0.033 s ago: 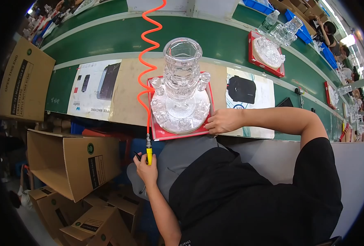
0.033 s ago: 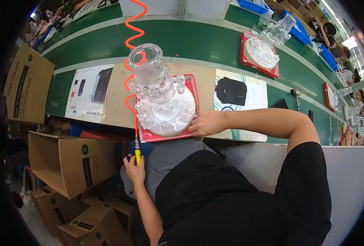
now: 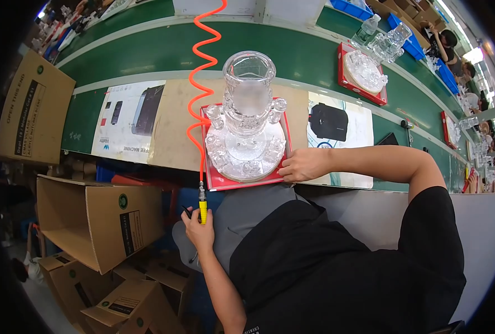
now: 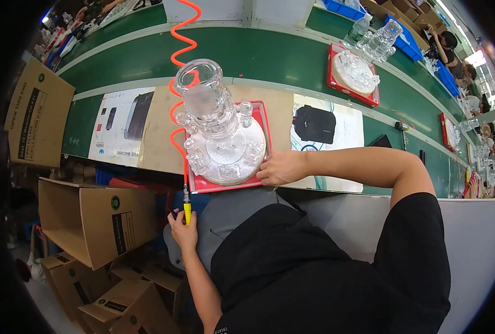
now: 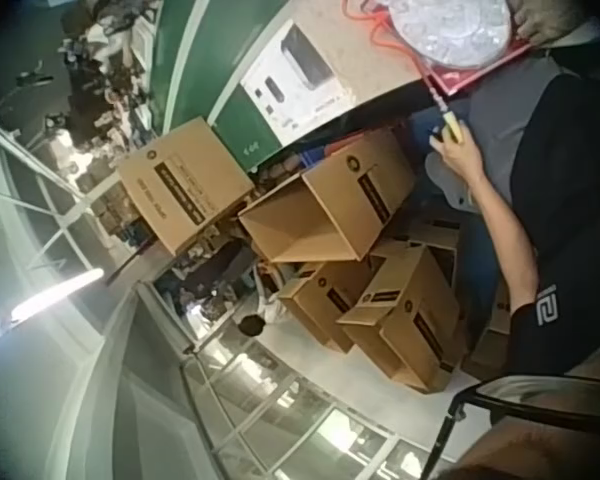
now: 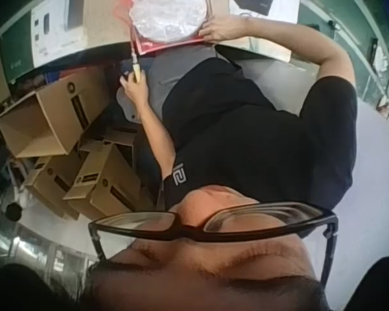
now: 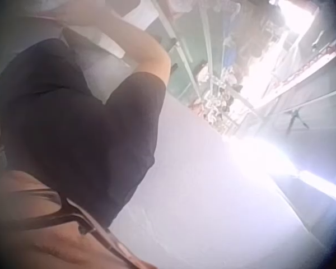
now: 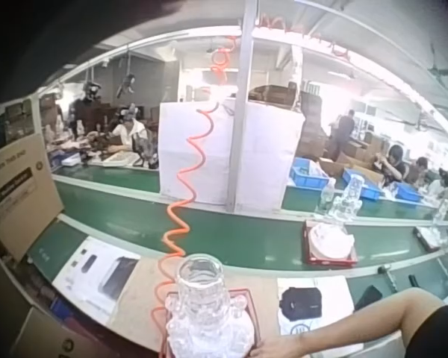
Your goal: Cleaning glass components with a compressed air nozzle and packing them into cardboard boxes for shipping.
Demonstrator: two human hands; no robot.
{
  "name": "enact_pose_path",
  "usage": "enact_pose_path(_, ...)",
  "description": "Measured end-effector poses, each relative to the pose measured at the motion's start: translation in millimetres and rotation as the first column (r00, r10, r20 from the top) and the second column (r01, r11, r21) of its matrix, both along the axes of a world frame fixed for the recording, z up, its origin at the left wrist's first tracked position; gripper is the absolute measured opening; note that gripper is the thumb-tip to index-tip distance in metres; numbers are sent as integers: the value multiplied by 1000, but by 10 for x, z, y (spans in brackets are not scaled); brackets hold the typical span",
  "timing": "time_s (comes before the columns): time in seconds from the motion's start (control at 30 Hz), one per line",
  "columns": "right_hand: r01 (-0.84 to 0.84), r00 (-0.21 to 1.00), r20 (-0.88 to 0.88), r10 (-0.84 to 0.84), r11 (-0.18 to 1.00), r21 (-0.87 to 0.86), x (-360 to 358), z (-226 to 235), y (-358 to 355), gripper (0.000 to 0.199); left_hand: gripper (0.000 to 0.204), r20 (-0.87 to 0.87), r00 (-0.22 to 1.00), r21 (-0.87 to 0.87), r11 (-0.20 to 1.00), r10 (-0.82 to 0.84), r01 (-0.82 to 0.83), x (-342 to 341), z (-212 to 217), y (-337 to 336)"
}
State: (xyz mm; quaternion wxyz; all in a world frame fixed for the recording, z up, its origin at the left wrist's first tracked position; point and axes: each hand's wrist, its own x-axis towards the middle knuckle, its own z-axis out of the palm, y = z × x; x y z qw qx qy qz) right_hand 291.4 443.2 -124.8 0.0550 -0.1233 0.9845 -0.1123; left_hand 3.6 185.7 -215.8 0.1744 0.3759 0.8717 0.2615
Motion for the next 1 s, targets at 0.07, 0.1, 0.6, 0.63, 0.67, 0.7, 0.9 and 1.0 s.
enact_pose_path(0.07, -18, 1000, -24, 18, 1000, 12, 0, -6, -27, 13, 33, -8, 1000, -6, 1000, 6, -6, 4, -8, -7)
enact_pose_path(0.1, -6, 1000, 2, 6, 999, 42, -10, 8, -43, 14, 33, 9, 1000, -7, 1000, 8, -8, 0, 2, -7)
enact_pose_path(0.6, 594, 791, 276, -546, 794, -132, 94, 92, -108, 30, 35, -18, 1000, 52, 999, -8, 9, -15, -34, -15)
enact_pose_path(0.63, 701, 701, 310, -642, 701, -132, 76, 80, -136, 33, 35, -12, 1000, 50, 999, -17, 18, -14, -35, -15)
enact_pose_path(0.67, 729, 669, 345, -659, 671, -132, 57, 56, -114, 32, 35, -20, 1000, 46, 999, -14, 14, -19, -31, -14)
enact_pose_path(0.7, 728, 670, 346, -657, 673, -133, 46, 58, -104, 32, 35, -19, 1000, 44, 999, -12, 13, -16, -41, -26)
enact_pose_path(0.9, 699, 682, 450, -577, 695, -167, 8, 109, -71, 30, 35, -37, 999, 58, 998, -8, 10, -29, -62, -42)
enact_pose_path(1.0, 574, 789, 350, -505, 810, -124, 68, 61, -65, 25, 35, -32, 999, 74, 997, -13, 15, -36, -57, -45)
